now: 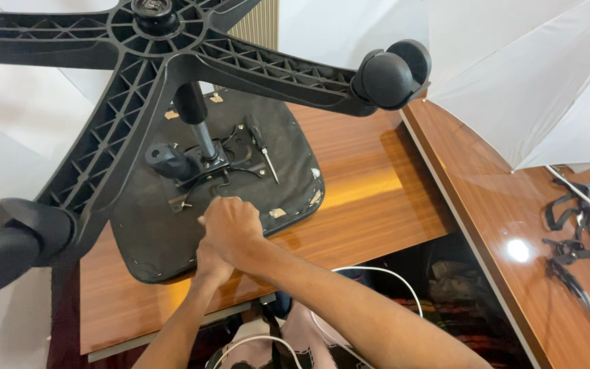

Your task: The person uses a screwdriver to tighten screws on the underside of an office chair base that is placed upside down on a wooden table. The person repeatedly adjusts the screwdriver and hand positions to secure the fasteners.

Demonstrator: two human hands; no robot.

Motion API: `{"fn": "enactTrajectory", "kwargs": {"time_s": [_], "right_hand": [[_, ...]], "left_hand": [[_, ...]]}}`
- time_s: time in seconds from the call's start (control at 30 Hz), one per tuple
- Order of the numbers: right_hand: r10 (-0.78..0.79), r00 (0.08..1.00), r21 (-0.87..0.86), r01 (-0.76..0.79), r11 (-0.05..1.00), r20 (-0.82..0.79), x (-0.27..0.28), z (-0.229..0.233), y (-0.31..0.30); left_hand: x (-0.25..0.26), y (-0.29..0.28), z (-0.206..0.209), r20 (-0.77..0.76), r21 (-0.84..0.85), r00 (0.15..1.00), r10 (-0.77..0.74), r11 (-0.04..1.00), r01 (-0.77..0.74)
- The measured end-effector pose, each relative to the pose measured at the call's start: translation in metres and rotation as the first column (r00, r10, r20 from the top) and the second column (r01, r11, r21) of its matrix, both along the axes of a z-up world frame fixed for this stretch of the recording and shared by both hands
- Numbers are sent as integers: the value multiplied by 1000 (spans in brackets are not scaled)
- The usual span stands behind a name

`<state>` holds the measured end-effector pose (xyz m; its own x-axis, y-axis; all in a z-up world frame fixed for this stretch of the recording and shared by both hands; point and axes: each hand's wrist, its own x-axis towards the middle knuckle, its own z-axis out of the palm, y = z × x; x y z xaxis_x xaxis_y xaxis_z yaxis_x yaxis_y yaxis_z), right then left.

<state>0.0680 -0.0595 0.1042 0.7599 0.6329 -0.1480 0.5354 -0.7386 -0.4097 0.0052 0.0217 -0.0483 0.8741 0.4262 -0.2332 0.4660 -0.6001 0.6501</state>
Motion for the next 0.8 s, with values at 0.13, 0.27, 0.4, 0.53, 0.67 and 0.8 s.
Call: {"fn": "enactTrajectory", "kwargs": {"time_s": [0.13,0.27,0.4,0.53,0.67,0.8], "right_hand": [[175,957,-60,-166,984,233,5,-7,-11],[263,924,21,-280,960,279,-1,-7,-26],[195,944,162,-244,956,267,1,5,-36],[101,989,285,-129,950,113,10,8,-40],[11,999,74,-14,997,50,11,7,-30],[81,988,54,-88,995,130,6,-3,-25]], "left_hand": [[5,4,-13,-135,147,987,-91,983,111],[2,14,-35,-25,207,990,-139,968,142],[8,32,-49,7,64,998,-64,996,63],[19,40,-61,-102,99,989,-103,989,113],[30,43,-58,-183,193,974,-137,966,172],[31,40,-49,-208,161,971,-114,976,149]]}}
